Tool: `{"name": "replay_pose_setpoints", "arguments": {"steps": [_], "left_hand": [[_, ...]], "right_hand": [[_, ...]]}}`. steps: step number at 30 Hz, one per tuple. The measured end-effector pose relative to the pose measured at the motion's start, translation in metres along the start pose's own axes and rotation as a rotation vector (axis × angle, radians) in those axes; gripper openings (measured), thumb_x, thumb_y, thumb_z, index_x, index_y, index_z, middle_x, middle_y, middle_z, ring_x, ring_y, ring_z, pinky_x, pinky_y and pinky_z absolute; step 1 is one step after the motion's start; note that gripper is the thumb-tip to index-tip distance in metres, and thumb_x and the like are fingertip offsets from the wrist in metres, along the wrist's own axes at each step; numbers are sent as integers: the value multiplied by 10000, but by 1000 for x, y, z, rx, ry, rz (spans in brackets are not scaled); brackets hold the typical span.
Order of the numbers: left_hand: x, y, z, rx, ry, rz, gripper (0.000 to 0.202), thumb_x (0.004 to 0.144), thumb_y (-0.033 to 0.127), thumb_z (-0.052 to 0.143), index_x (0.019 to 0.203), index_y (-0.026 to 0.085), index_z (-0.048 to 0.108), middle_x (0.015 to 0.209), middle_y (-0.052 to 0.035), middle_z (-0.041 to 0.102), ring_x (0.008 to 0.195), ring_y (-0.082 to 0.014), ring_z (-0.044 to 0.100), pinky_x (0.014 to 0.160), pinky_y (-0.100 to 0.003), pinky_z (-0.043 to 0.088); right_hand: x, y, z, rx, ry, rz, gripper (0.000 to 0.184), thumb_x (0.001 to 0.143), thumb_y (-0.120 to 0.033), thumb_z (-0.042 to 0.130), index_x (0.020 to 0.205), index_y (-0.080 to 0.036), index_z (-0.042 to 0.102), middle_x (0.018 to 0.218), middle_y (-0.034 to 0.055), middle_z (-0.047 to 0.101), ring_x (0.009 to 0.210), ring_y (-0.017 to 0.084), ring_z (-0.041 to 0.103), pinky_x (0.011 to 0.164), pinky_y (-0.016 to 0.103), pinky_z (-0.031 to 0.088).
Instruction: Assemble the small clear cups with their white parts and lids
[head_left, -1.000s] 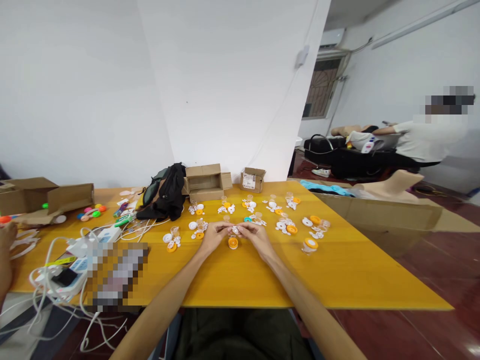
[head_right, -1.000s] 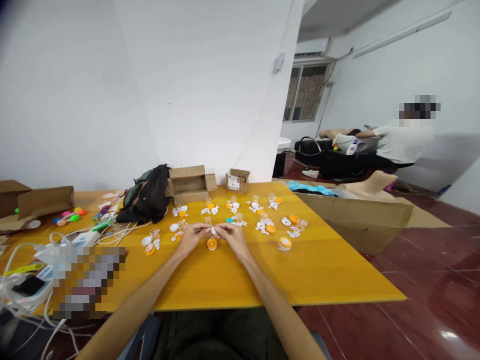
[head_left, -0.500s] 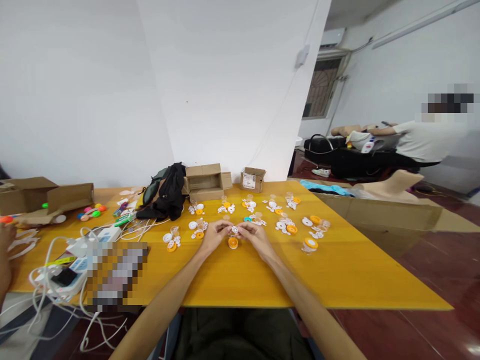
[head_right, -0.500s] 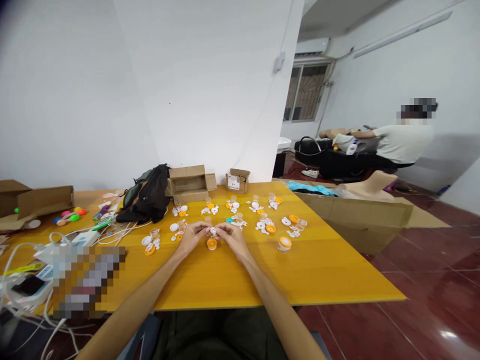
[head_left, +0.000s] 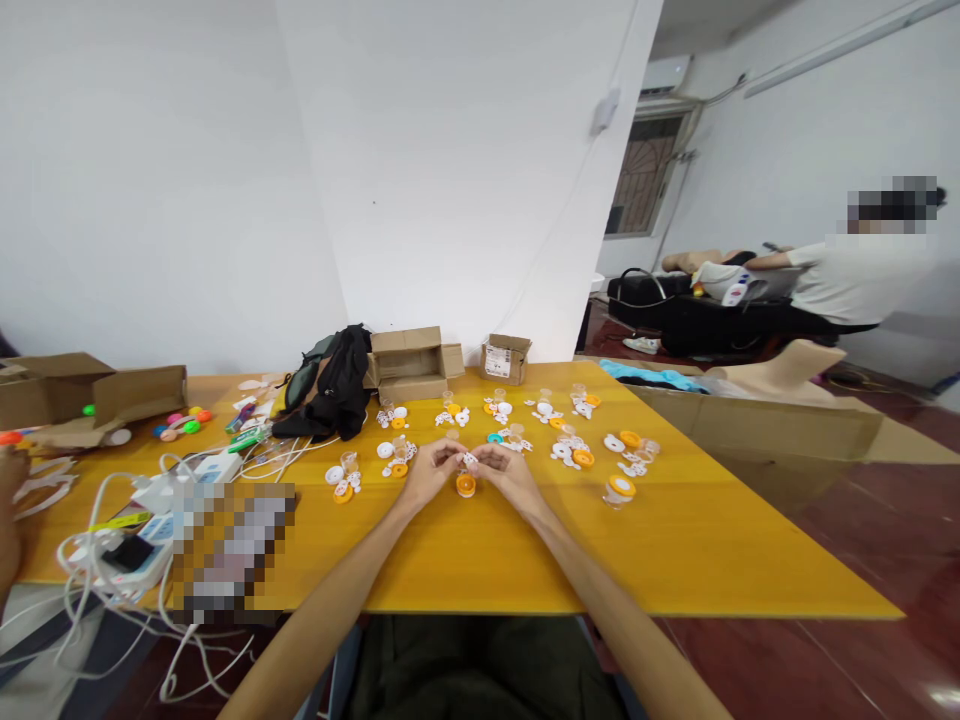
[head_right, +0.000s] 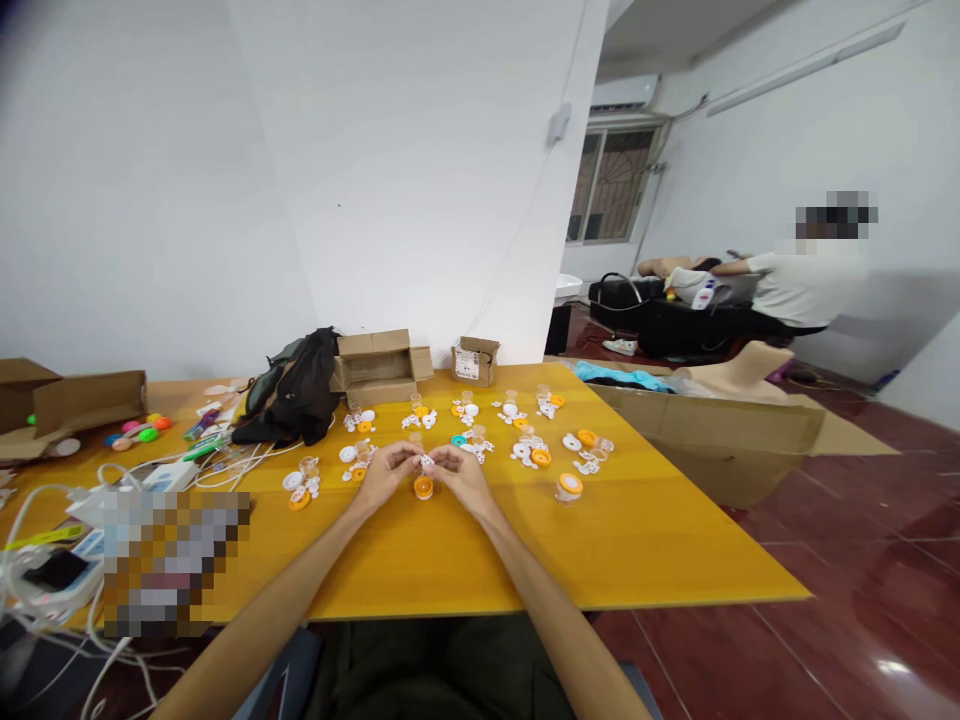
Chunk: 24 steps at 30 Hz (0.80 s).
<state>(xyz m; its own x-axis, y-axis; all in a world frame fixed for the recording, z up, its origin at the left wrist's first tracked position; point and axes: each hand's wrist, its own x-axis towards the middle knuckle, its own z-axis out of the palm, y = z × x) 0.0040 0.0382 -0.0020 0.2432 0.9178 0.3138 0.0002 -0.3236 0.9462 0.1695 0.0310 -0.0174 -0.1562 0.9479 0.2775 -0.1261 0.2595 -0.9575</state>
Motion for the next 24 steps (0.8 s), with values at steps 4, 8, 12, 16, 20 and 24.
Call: {"name": "replay_pose_setpoints", "arguments": {"steps": [4,8,12,16,20,24], "left_hand": [[-2,2,1,24,-13,1,232,729,379,755,786,160,704,764,-47,726,722,-177,673,725,-277,530],[-4,3,2,47,-22,11,234,728,375,759,798,162,692,778,-43,717,745,-174,670,745,-270,521],[-5,3,2,69,-24,29,192,738,338,751,800,165,697,789,-44,719,755,-173,671,751,-265,524],[-4,5,3,81,-20,27,207,724,348,758,780,162,688,763,-39,709,729,-165,659,729,-259,518],[-5,6,3,71,-19,32,200,727,342,757,770,162,681,744,-32,705,710,-159,658,717,-256,515],[-5,7,3,64,-25,31,198,727,335,760,757,159,674,732,-28,702,697,-153,656,704,-251,510]], "right_hand": [[-1,1,0,-62,0,-48,325,650,-515,798,738,-221,693,739,26,719,694,194,660,699,338,552],[-3,1,0,-106,15,-88,320,681,-525,770,747,-221,691,743,25,718,693,192,655,687,328,547],[-4,0,0,-117,16,-99,317,692,-527,760,747,-222,694,739,24,712,693,191,649,692,328,542],[-4,-2,0,-105,11,-85,307,680,-511,773,748,-221,699,738,19,711,691,189,646,696,329,541],[-5,-4,0,-85,11,-68,298,669,-502,781,737,-222,704,719,13,706,674,183,639,690,323,532],[-5,-5,0,-83,2,-62,295,668,-501,779,728,-221,707,700,12,702,664,182,637,684,321,530]]}}
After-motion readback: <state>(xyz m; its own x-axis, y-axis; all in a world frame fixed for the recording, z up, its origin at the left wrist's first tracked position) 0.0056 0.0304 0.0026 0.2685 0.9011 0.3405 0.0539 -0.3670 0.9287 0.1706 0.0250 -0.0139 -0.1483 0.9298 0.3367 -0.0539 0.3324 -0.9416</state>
